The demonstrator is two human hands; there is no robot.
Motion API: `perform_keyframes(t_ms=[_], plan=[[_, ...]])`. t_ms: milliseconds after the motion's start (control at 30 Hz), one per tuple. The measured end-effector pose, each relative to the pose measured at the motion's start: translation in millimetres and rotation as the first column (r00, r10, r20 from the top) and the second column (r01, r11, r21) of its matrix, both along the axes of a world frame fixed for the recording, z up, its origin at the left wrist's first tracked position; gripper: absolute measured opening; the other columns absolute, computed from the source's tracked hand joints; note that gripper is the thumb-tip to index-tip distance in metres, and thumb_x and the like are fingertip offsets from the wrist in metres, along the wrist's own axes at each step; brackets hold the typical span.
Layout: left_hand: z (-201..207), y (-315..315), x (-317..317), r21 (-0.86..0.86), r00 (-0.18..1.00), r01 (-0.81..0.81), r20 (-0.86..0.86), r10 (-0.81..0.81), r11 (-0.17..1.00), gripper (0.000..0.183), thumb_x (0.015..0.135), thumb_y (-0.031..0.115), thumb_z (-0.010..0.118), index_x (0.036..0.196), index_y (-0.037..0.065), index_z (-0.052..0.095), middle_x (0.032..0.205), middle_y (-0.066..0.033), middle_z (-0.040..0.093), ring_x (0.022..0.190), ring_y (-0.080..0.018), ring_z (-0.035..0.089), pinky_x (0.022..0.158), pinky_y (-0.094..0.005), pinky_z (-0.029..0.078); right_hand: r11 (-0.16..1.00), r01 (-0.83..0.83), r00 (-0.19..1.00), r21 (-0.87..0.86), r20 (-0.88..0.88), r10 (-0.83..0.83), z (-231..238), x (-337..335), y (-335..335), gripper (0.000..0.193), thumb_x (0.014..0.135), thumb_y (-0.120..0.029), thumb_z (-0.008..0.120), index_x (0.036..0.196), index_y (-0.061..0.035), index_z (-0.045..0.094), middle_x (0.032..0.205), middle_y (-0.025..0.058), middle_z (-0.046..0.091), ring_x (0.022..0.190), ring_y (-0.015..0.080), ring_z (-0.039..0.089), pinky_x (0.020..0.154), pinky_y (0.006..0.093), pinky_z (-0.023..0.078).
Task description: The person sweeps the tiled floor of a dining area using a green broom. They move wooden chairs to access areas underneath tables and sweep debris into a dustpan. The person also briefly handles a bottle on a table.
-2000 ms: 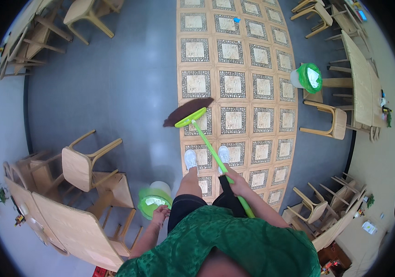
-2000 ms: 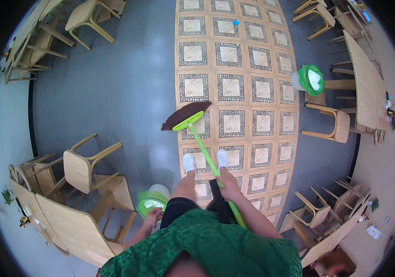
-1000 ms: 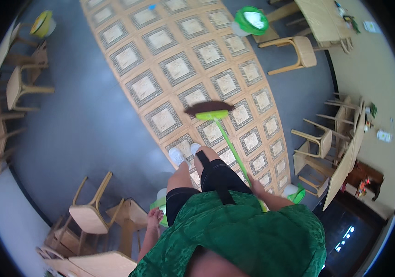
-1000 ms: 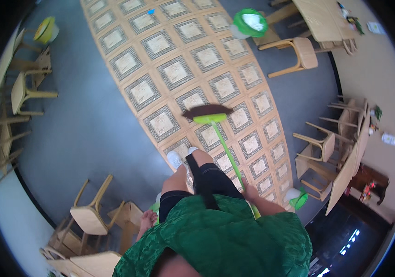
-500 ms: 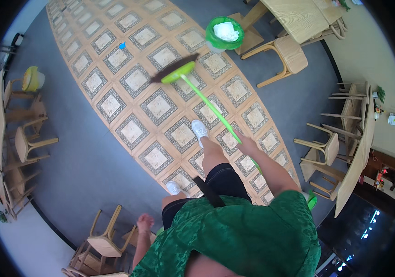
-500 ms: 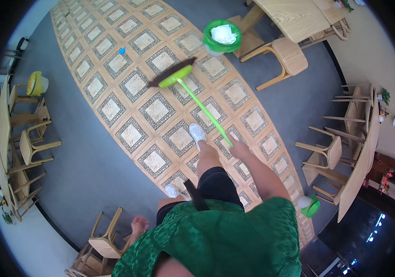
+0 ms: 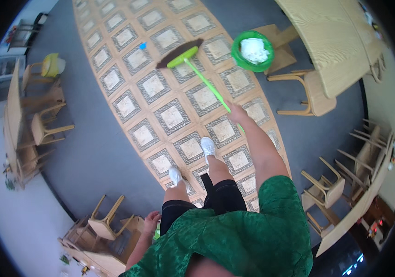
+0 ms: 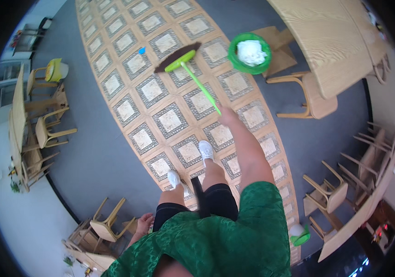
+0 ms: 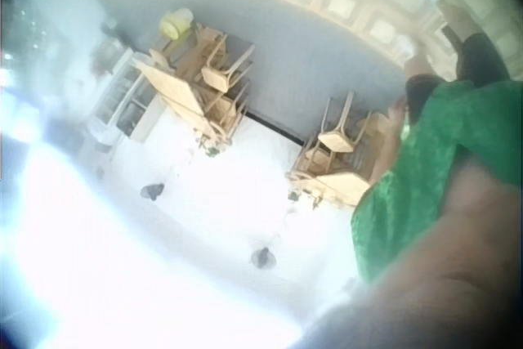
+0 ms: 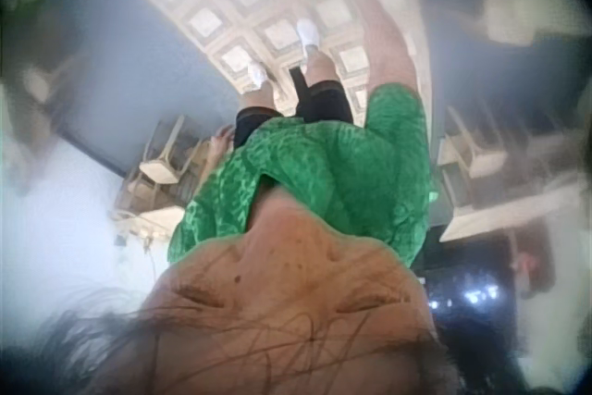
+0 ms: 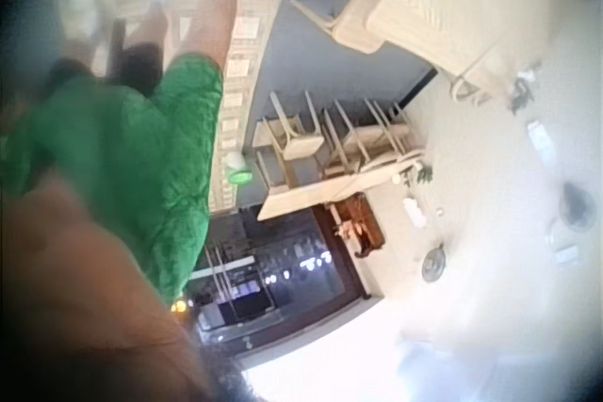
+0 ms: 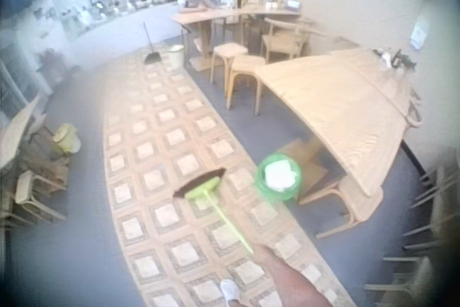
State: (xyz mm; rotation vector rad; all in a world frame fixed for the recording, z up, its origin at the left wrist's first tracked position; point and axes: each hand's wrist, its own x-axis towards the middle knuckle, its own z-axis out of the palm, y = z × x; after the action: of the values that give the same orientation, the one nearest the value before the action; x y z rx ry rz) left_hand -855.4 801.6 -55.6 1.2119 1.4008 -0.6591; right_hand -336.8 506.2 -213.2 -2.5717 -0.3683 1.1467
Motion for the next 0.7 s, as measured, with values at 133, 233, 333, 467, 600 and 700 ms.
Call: perform_keyframes(t_ms=[133, 233, 333, 467, 600, 700], plan=[[3.5, 8.1, 10.7, 0.052, 0.997, -0.071, 0.017, 0.071, 0.996, 0.025, 0.082, 0.009, 0.055, 0.106, 0.0, 0.055, 0.089, -0.0064, 0.061, 0.078, -0.014, 0.057, 0.068, -0.0252, 0.045, 0.993, 0.032, 0.999, 0.114, 0.029, -0.036, -2.6, 23.8, 60.8, 0.068, 0.075, -0.014, 0.053, 0.135, -0.0266, 0.024, 0.106, 0.0176, 0.056, 0.095, 0.0321, 0.056, 0.078, 0.0402, 0.045], [-3.8, 10.0, 18.2, 0.163, 0.998, -0.052, 0.054, 0.044, 0.985, 0.022, 0.082, 0.009, 0.054, 0.102, 0.0, 0.057, 0.087, -0.0061, 0.061, 0.077, -0.0135, 0.057, 0.07, -0.0251, 0.045, 0.999, -0.006, 0.994, -0.048, -0.109, 0.001, 26.0, -51.9, 29.3, 0.075, 0.076, -0.013, 0.05, 0.138, -0.0313, 0.011, 0.094, 0.0189, 0.059, 0.084, 0.033, 0.06, 0.072, 0.0426, 0.046], [-16.8, 29.0, 30.6, 0.228, 0.999, 0.009, 0.034, -0.018, 0.974, 0.019, 0.082, 0.009, 0.054, 0.099, 0.0, 0.059, 0.084, -0.0056, 0.061, 0.076, -0.0125, 0.056, 0.071, -0.0246, 0.045, 0.982, -0.092, 0.976, -0.166, -0.209, 0.056, 66.5, -142.5, -19.7, 0.078, 0.076, -0.017, 0.053, 0.138, -0.0285, 0.009, 0.081, 0.0208, 0.059, 0.073, 0.0362, 0.059, 0.065, 0.045, 0.047], [-43.3, 76.7, 52.9, 0.178, 0.995, -0.057, 0.086, 0.042, 0.982, 0.018, 0.082, 0.01, 0.055, 0.097, 0.0, 0.06, 0.082, -0.0052, 0.061, 0.075, -0.0119, 0.055, 0.071, -0.0248, 0.045, 0.934, -0.238, 0.924, -0.266, -0.359, 0.133, 85.9, -208.8, -17.9, 0.073, 0.077, -0.018, 0.049, 0.138, -0.0268, 0.01, 0.082, 0.0194, 0.061, 0.073, 0.0337, 0.061, 0.065, 0.0442, 0.047], [-60.4, 129.6, 59.6, 0.158, 0.994, -0.094, 0.069, 0.084, 0.983, 0.018, 0.082, 0.01, 0.055, 0.098, 0.001, 0.06, 0.08, -0.0041, 0.06, 0.073, -0.0107, 0.054, 0.068, -0.0241, 0.044, 0.957, -0.198, 0.97, -0.213, -0.187, 0.159, 41.4, -154.9, 98.1, 0.075, 0.074, -0.011, 0.048, 0.139, -0.0241, 0.011, 0.078, 0.0215, 0.06, 0.071, 0.0345, 0.061, 0.063, 0.0453, 0.047], [-57.5, 173.6, 52.6, 0.139, 0.979, -0.178, 0.129, 0.16, 0.974, 0.02, 0.082, 0.009, 0.055, 0.1, 0.002, 0.059, 0.079, -0.0035, 0.059, 0.071, -0.0106, 0.053, 0.065, -0.0233, 0.044, 0.981, -0.077, 0.995, -0.177, -0.078, 0.064, -0.7, -46.5, 247.6, 0.073, 0.075, -0.011, 0.048, 0.138, -0.0282, 0.016, 0.091, 0.0208, 0.059, 0.084, 0.0344, 0.059, 0.072, 0.0441, 0.046]])
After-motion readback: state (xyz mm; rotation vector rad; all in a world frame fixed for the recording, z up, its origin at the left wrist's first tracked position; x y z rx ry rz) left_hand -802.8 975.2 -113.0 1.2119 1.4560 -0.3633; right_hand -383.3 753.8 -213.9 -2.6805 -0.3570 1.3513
